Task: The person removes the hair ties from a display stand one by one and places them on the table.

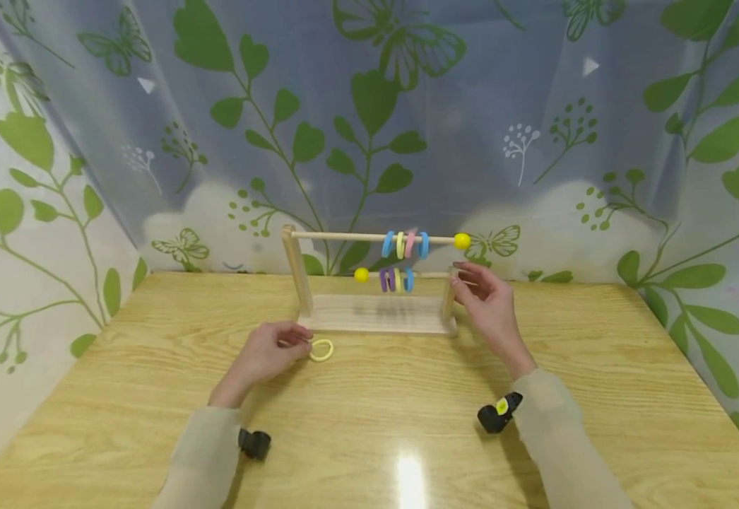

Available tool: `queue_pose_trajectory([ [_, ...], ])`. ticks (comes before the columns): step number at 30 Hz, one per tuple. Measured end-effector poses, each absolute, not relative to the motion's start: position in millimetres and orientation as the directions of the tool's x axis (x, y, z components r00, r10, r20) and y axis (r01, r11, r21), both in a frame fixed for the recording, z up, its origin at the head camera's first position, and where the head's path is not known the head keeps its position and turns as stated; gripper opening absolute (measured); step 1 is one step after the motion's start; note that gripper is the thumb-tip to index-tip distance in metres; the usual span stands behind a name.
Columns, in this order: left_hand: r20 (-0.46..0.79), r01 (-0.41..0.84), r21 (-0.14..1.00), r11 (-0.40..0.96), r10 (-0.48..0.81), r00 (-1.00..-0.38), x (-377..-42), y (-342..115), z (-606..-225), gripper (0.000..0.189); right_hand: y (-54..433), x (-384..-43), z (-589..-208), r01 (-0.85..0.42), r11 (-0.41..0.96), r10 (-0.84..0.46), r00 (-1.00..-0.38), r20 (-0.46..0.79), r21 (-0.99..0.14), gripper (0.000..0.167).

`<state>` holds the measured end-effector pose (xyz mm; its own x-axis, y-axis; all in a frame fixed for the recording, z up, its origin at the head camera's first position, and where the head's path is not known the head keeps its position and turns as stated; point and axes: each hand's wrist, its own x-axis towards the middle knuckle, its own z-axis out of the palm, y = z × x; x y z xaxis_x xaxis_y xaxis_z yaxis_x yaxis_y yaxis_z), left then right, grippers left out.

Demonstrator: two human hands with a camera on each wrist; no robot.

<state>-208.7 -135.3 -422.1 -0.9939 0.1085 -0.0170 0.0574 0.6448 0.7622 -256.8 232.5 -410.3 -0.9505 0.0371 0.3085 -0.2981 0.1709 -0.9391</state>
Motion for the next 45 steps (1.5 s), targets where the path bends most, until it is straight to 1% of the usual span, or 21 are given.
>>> queue_pose_trajectory([
  [8,-0.007,0.068,0.765,0.641,0.114,-0.993,-208.7,-133.4,-420.8,0.014,233.9,-257.2,-410.5,-0.317,0.155,0.025,-0.945,0.325,-0.936,0.046],
  [15,0.039,0.101,0.788,0.607,0.115,-0.993,-208.9,-129.7,-420.0,0.015,233.6,-257.7,-410.8,-0.315,0.153,0.027,-0.946,0.323,-0.937,0.045],
  [24,0.123,0.15,0.84,0.521,0.086,-0.989,-211.5,-116.0,-415.6,0.018,234.3,-258.3,-410.8,-0.318,0.152,0.03,-0.945,0.325,-0.936,0.046],
  [32,0.204,0.214,0.869,0.446,0.07,-0.976,-211.8,-103.0,-412.6,0.021,233.6,-258.3,-412.7,-0.318,0.119,0.038,-0.945,0.325,-0.941,0.044],
  [38,0.277,0.273,0.878,0.393,0.049,-0.96,-213.5,-91.7,-410.3,0.019,233.5,-258.1,-412.9,-0.314,0.126,0.04,-0.946,0.321,-0.941,0.045],
  [45,0.308,0.288,0.894,0.343,-0.003,-0.951,-214.9,-80.3,-407.4,0.016,233.7,-258.2,-411.4,-0.304,0.145,0.035,-0.949,0.312,-0.942,0.046],
])
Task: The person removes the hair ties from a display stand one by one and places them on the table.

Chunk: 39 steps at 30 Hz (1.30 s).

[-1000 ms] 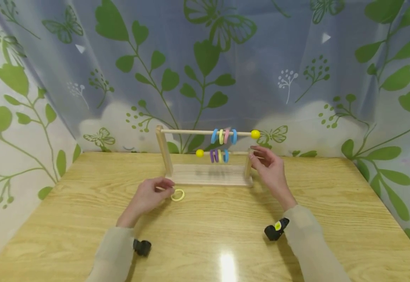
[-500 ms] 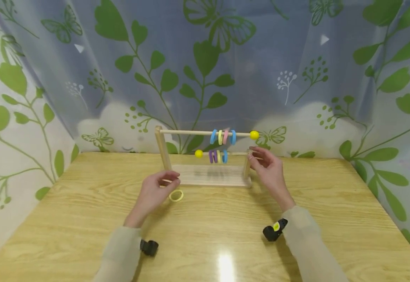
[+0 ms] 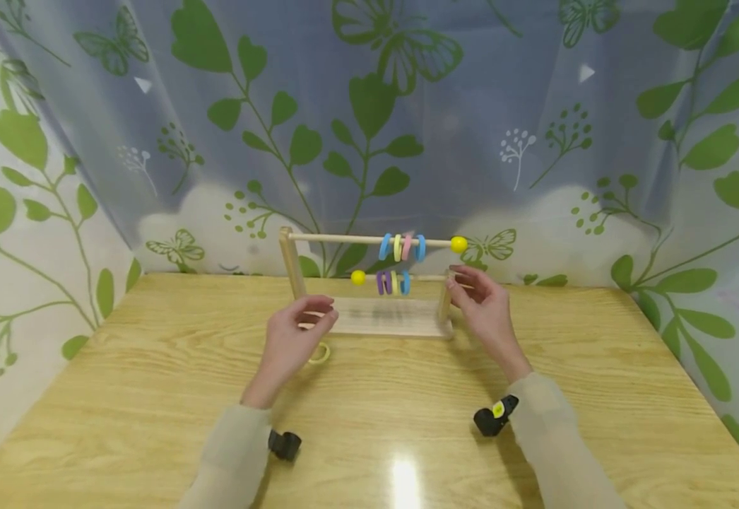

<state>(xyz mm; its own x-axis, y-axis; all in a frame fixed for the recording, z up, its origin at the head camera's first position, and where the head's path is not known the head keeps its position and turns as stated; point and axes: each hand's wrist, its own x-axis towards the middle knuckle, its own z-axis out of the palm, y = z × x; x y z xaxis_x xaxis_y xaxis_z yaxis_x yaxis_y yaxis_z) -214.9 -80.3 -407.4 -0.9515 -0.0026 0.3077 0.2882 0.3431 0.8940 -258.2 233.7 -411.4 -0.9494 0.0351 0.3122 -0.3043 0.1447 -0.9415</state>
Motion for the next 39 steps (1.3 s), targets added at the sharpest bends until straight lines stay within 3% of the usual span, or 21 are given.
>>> queue_pose_trajectory([
  [26,0.373,0.338,0.891,0.303,-0.065,-0.926,-218.9,-50.2,-409.6,0.019,234.6,-258.0,-410.9,-0.308,0.146,0.03,-0.948,0.316,-0.94,0.045],
  [39,0.338,0.299,0.914,0.273,-0.108,-0.935,-225.5,-32.1,-411.5,0.02,235.5,-258.7,-412.2,-0.311,0.128,0.03,-0.948,0.317,-0.942,0.044],
])
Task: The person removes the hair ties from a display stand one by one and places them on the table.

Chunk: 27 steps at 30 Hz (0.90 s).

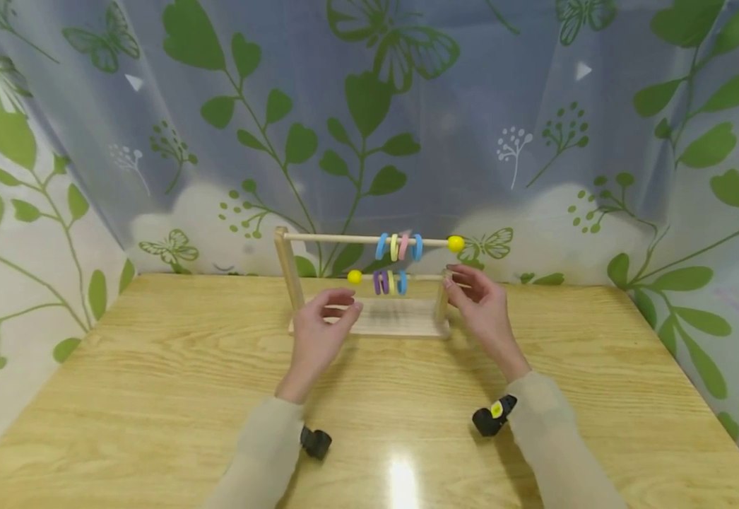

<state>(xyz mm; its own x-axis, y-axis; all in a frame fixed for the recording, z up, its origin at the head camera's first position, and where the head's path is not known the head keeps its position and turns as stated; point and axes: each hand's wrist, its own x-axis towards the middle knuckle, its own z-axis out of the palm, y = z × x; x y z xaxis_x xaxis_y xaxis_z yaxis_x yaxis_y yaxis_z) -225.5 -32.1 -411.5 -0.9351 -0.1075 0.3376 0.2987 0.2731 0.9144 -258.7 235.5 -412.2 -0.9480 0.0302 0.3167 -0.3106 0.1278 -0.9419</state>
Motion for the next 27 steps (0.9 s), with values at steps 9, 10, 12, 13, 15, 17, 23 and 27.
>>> queue_pose_trajectory([
  [9,0.349,0.297,0.909,0.292,-0.148,-0.925,-228.9,-19.5,-410.5,0.023,235.0,-259.2,-412.2,-0.315,0.141,0.033,-0.946,0.322,-0.939,0.044],
  [10,0.343,0.29,0.912,0.291,-0.151,-0.927,-229.2,-17.9,-410.6,0.023,235.1,-259.1,-412.4,-0.314,0.139,0.034,-0.946,0.322,-0.939,0.044],
  [12,0.331,0.278,0.916,0.289,-0.157,-0.93,-230.3,-15.0,-410.9,0.023,235.2,-259.0,-412.7,-0.314,0.133,0.033,-0.947,0.321,-0.94,0.045],
  [13,0.329,0.275,0.918,0.287,-0.16,-0.931,-230.6,-13.6,-411.0,0.023,235.2,-258.9,-412.9,-0.313,0.129,0.032,-0.947,0.32,-0.941,0.045],
  [15,0.322,0.268,0.921,0.282,-0.164,-0.932,-230.9,-10.8,-411.1,0.022,235.3,-258.7,-413.0,-0.311,0.124,0.03,-0.948,0.317,-0.942,0.046],
  [17,0.318,0.264,0.923,0.278,-0.171,-0.933,-231.2,-8.3,-411.1,0.022,235.3,-258.6,-413.0,-0.311,0.125,0.03,-0.948,0.316,-0.942,0.046],
  [23,0.303,0.243,0.93,0.277,-0.201,-0.932,-231.4,-0.8,-409.7,0.025,235.5,-258.2,-412.9,-0.315,0.135,0.029,-0.946,0.322,-0.939,0.045],
  [27,0.303,0.233,0.929,0.287,-0.228,-0.925,-232.5,4.0,-408.4,0.025,235.7,-258.1,-412.6,-0.319,0.129,0.027,-0.945,0.325,-0.939,0.045],
])
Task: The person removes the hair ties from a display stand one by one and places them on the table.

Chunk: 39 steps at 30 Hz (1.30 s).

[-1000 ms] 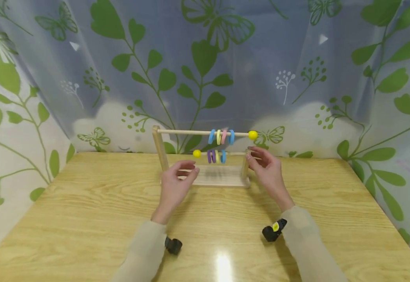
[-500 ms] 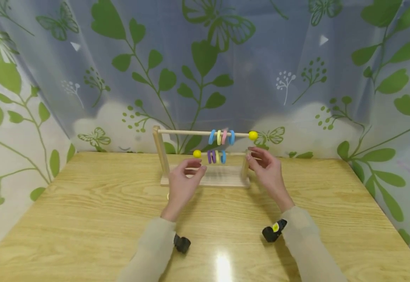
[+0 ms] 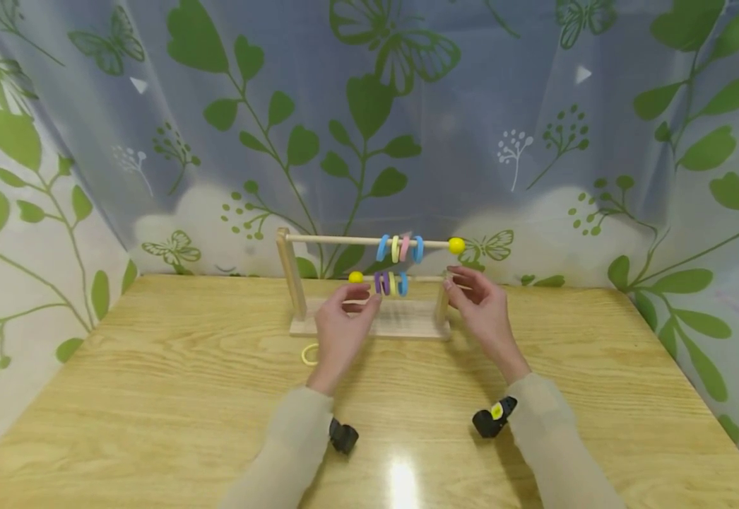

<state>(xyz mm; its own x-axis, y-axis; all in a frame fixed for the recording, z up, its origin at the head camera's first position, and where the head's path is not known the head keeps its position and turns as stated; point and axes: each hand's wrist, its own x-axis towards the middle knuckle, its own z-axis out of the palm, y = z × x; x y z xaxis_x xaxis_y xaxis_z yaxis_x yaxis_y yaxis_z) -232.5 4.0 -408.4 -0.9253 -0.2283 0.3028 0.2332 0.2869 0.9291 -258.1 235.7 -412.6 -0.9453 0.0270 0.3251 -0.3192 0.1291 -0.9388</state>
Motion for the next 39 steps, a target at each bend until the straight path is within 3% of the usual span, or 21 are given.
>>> queue_pose_trajectory([
  [26,0.284,0.139,0.917,0.373,-0.369,-0.885,-240.1,23.0,-413.8,0.017,233.7,-256.6,-412.0,-0.301,0.165,0.031,-0.95,0.31,-0.939,0.045],
  [39,0.319,0.157,0.907,0.391,-0.394,-0.862,-241.9,26.5,-413.1,0.013,234.1,-257.1,-412.2,-0.299,0.17,0.033,-0.95,0.309,-0.939,0.046],
])
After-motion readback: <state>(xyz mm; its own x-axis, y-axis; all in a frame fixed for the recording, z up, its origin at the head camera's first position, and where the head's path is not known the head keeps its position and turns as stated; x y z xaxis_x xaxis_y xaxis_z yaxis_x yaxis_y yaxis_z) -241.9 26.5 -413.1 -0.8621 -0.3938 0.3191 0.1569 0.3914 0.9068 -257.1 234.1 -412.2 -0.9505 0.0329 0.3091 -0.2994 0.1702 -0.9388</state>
